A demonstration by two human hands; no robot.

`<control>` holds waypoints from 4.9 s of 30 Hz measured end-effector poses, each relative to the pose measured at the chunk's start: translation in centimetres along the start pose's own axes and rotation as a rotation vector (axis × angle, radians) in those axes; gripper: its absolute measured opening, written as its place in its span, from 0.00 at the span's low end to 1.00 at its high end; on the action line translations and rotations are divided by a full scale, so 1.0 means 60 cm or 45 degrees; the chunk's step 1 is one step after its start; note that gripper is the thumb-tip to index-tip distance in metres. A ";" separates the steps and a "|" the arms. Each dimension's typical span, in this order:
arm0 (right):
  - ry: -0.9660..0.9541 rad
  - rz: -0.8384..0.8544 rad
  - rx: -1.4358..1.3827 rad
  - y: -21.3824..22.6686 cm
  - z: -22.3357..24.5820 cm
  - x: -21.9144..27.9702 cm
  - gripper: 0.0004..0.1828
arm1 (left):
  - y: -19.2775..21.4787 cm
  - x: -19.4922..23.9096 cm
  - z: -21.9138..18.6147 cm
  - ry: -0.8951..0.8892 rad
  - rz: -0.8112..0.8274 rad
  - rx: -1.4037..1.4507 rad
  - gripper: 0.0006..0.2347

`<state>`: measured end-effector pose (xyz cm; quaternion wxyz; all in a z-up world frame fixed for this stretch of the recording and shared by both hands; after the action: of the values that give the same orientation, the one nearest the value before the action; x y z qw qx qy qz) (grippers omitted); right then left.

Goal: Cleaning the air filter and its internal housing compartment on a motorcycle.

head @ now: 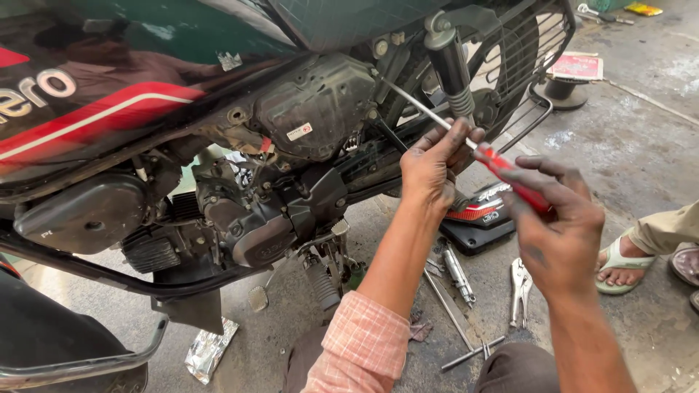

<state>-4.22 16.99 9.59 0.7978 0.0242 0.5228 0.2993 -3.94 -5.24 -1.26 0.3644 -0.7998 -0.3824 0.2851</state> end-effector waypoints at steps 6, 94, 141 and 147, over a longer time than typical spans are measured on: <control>-1.032 -0.055 -0.661 -0.015 -0.082 0.025 0.15 | -0.065 0.049 -0.060 0.047 0.180 0.296 0.20; -0.842 1.463 0.176 -0.379 -0.539 0.630 0.17 | 0.387 0.540 -0.077 1.166 0.211 -1.857 0.07; -0.174 -0.026 -0.335 -0.444 -0.153 -0.163 0.34 | 0.180 0.100 -0.280 -1.045 -0.841 -1.839 0.46; -0.113 -0.001 -0.558 -0.434 -0.127 -0.167 0.34 | 0.162 0.099 -0.284 -0.957 -0.866 -1.672 0.47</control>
<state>-1.66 -11.51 5.19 0.8064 -0.1369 0.4094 0.4041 15.74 -10.90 -0.32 -0.2625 -0.5420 -0.7883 0.1263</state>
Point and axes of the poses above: each hand's wrist, its own x-axis away from the middle knuckle, its own y-axis out of the back of the hand, z = x × y, the point moved 5 cm from there along -x, towards the middle knuckle, and after that the axes turned 1 degree about z, right-handed, at the moved point
